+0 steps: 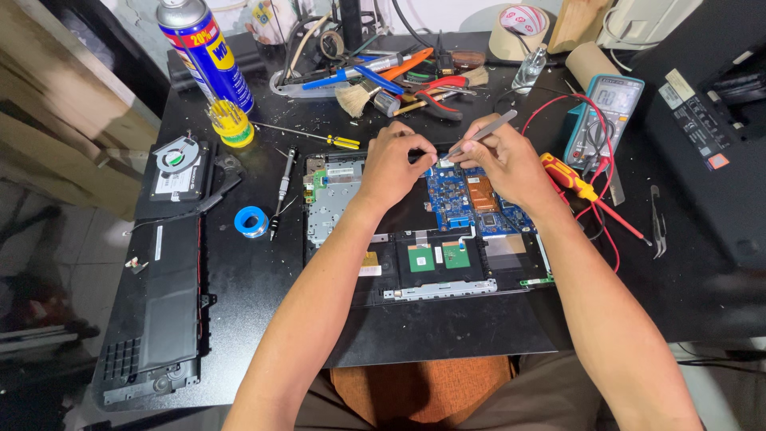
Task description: The person uses multimeter probes and a small tool to test and manipulate components on an open laptop motherboard, checking connections and handling small wires.
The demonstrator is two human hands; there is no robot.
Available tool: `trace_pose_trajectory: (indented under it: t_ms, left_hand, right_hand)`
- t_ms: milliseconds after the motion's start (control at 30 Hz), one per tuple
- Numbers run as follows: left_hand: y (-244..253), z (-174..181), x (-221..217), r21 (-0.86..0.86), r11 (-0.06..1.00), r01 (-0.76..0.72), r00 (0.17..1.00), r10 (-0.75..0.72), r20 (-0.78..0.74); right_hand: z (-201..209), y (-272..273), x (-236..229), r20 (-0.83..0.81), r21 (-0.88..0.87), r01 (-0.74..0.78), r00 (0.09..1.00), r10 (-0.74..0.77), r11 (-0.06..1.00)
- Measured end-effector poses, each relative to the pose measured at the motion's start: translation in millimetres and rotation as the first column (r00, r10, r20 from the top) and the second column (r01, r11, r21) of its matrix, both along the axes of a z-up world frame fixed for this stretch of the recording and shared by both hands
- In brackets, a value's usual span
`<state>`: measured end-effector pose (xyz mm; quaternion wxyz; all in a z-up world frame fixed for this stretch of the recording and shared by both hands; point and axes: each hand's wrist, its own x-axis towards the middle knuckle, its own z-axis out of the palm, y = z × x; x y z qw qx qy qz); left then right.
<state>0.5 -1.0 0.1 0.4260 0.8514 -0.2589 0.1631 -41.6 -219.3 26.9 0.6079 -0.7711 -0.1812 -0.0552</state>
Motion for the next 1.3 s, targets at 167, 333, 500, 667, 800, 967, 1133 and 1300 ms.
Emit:
trace_pose_trajectory:
  t_ms: [167, 333, 500, 667, 800, 967, 1133, 1300]
  left_hand:
    - [0, 0, 0, -0.002, 1.000, 0.001, 1.000, -0.001, 0.006]
    - [1, -1, 1, -0.007, 1.000, 0.011, 1.000, -0.011, 0.011]
    - [3, -3, 2, 0.001, 1.000, 0.027, 0.999, -0.027, 0.019]
    - [3, -4, 4, 0.009, 0.999, 0.036, 0.999, -0.037, 0.017]
    - [3, -5, 3, 0.010, 0.999, 0.032, 0.999, -0.032, 0.010]
    - [3, -4, 3, 0.014, 0.999, 0.034, 0.999, -0.034, 0.003]
    - [4, -4, 3, 0.002, 0.999, 0.043, 0.999, -0.043, 0.028]
    - [4, -7, 5, 0.004, 0.999, 0.045, 0.999, -0.045, 0.023]
  right_hand:
    - [3, 2, 1, -0.012, -0.021, 0.004, 1.000, -0.005, 1.000]
    - [5, 4, 1, -0.024, -0.043, 0.009, 1.000, -0.010, 0.999]
    - [10, 8, -3, -0.003, -0.120, 0.048, 0.999, -0.048, 0.992]
    - [14, 13, -6, 0.075, -0.232, 0.112, 0.992, -0.097, 0.966]
    - [14, 17, -6, 0.164, -0.234, 0.101, 0.984, -0.063, 0.967]
    - [13, 18, -7, 0.207, -0.304, 0.140, 0.975, -0.078, 0.942]
    - [16, 20, -5, 0.224, -0.251, 0.062, 0.975, -0.005, 0.966]
    - [14, 21, -8, 0.230, -0.312, 0.160, 0.969, -0.090, 0.936]
